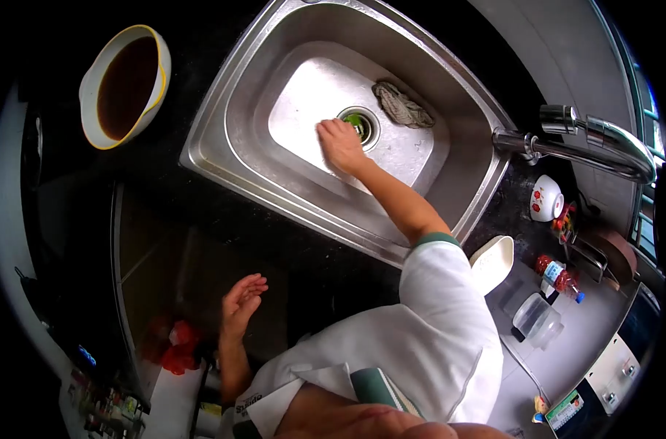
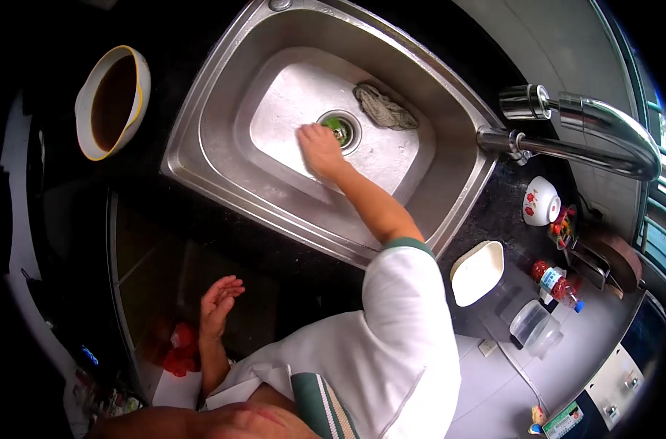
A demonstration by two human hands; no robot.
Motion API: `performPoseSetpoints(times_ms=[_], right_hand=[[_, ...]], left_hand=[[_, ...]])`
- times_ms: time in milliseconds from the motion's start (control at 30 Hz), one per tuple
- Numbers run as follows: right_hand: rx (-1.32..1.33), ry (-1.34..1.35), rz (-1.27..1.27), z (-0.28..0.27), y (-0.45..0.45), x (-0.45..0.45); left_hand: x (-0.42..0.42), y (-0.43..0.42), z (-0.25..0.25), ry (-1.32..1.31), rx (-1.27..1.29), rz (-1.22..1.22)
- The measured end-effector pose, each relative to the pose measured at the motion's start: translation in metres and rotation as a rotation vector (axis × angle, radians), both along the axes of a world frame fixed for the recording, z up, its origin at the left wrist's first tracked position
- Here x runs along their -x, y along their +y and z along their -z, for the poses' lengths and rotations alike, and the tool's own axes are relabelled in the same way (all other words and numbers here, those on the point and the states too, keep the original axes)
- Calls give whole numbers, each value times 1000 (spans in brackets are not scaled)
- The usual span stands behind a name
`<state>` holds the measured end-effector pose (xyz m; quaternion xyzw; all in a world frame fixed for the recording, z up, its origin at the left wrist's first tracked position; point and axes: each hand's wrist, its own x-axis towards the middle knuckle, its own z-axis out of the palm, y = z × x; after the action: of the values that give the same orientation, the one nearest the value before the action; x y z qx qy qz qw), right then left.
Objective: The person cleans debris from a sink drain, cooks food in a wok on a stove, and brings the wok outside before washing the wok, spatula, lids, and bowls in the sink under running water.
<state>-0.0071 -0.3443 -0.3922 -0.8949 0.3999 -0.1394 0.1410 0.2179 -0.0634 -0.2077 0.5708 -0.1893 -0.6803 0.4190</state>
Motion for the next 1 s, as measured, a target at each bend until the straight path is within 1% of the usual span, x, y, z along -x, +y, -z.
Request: performPoseSetpoints(times_ms=[33,67,167,233,267,333,367,400,467,500,533,567,633,667,733,767,800,867,933,1000], right_hand=[[6,10,25,-4,7,13],[-47,19,44,-3,13,28],[-2,16,43,-6,31,58],[-111,-63,174,-21,31,64],[-112,-62,171,-21,29,66],[-220,37,312,-14,21,71],[-333,252,264,-5,20,70],[-336,251,262,-3,20,65],[-185,176,95,2,18,52],[-212,257,123,9,14,45],[-213,253,121,12,10,44],[-239,309,121,15,6,42],[-297,451,122,9,7,41],[-293,450,124,3,7,44],[-197,328,133,-7,9,53],[-85,274,121,0,11,56],[-80,272,115,6,11,60],[33,262,50,10,8,70],[60,205,11,0,9,76],[62,99,-46,-29,10,78]], left_hand=[[-2,2,-1,-4,-5,-4],[-3,4,0,-12,-4,-10],[-2,10,6,5,3,-20],[0,11,5,18,0,-23],[1,8,5,5,8,-19],[5,3,3,-9,19,-14],[7,0,2,10,35,-17],[8,-2,0,28,46,-18],[11,-10,-5,26,78,-2],[13,-15,-6,29,116,15],[15,-23,-7,24,115,14],[16,-32,-9,27,173,46],[20,-53,-19,54,259,87],[22,-69,-24,74,296,96],[29,-100,-33,14,342,138],[33,-117,-36,-25,342,175],[38,-134,-36,-65,342,209],[53,-169,-33,-132,263,257],[65,-197,-11,-255,333,349],[78,-219,13,-407,396,363]])
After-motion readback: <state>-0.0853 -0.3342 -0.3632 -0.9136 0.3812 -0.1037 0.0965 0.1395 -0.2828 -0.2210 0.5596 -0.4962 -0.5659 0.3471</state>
